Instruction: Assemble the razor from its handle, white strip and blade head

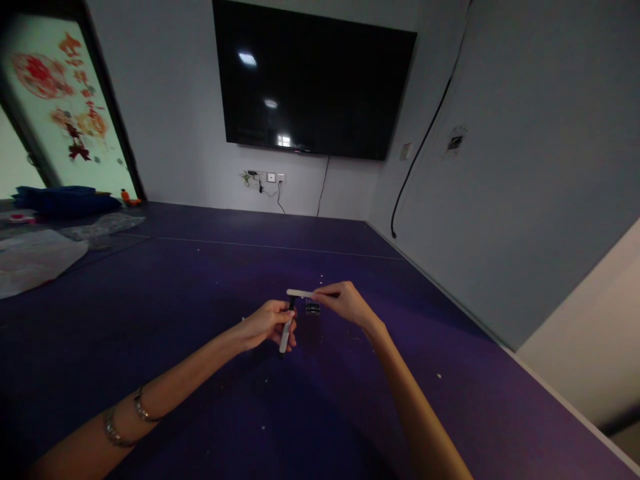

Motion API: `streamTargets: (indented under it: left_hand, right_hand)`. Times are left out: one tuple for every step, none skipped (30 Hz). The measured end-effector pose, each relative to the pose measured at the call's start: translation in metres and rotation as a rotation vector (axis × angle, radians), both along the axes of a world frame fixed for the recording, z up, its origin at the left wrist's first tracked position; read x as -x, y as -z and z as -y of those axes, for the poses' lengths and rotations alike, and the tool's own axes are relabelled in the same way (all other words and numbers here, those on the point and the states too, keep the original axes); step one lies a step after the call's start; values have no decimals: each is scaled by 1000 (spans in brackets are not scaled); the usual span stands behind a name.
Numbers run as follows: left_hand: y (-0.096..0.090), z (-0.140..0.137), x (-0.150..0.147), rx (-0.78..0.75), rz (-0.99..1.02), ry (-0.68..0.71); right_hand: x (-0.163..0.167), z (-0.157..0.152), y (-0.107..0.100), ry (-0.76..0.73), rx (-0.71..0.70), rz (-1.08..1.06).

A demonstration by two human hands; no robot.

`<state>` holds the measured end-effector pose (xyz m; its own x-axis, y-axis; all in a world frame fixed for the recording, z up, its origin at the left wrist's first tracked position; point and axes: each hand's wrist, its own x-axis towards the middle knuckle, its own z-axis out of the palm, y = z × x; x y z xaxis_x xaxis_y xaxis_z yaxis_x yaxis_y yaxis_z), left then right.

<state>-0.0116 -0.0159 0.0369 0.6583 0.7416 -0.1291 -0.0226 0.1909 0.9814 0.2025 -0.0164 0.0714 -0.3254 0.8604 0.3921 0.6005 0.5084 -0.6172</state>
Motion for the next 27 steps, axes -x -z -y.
streamTargets:
  left_hand:
    - [-1,0,0,3,3,0]
    - [-1,0,0,5,6,-1]
    - [-1,0,1,6,9,-4]
    - [-2,0,1,5,12,-9]
    - [-3,-1,1,4,15,-16]
    - [-3,-1,2,2,16,-22]
    - [-4,-1,2,0,16,-27]
    - [-5,-1,2,-1,16,-30]
    - [-5,-1,2,-1,17,-30]
    - [-6,-1,2,0,19,-30]
    - [-7,-1,2,0,21,-31]
    - [-7,0,2,1,23,-34]
    - [-7,0,2,0,23,-37]
    - [-7,-1,2,-1,22,-40]
    - [-6,-1,3,-2,21,-42]
    - [-6,-2,3,-4,20,-43]
    - [-5,-2,3,-6,22,-41]
    - [-4,-3,4,-6,26,-38]
    - [-4,-3,4,-5,32,-35]
    - [-3,-3,4,-2,37,-30]
    - [-3,-3,4,1,41,-24]
    - [-3,-3,4,5,41,-19]
    - [-3,-3,5,6,40,-14]
    - [-4,-3,5,6,40,-11]
    - [-4,-3,5,0,41,-11]
    - [-5,-3,5,-12,41,-14]
    - [-6,-3,5,-34,40,-25]
  right_hand:
    - [0,-1,1,9,-10,4]
    - [0,-1,1,33,-27,8]
    - [-1,-2,2,64,-47,7]
    - [-2,-3,2,92,-62,4]
    - [-3,-3,2,104,-67,-2]
    - [-3,-3,1,96,-58,-8]
    - [-4,-3,1,67,-35,-11]
    - [-4,-2,0,30,-10,-12]
    - [-4,-2,0,-1,11,-10]
    - [-4,-2,-1,-20,27,-6]
    - [-4,-2,0,-17,30,-6]
    - [-4,-2,0,5,21,-12]
    - [-4,-3,1,40,3,-25]
    - [-5,-3,1,75,-13,-39]
    - [-5,-3,2,96,-23,-51]
    - [-5,-4,3,96,-22,-57]
    - [-6,-4,3,74,-10,-54]
    - [-6,-4,3,40,10,-44]
    - [-6,-4,4,8,29,-31]
    - [-7,-4,4,-5,38,-21]
    - [-8,-4,4,9,33,-17]
    - [-9,-5,5,47,16,-17]
    - [-11,-7,6,95,-5,-20]
    - [-12,-8,7,143,-26,-24]
    - [-15,-10,9,180,-43,-31]
    - [-17,-11,10,204,-53,-40]
    - [-19,-13,11,213,-51,-49]
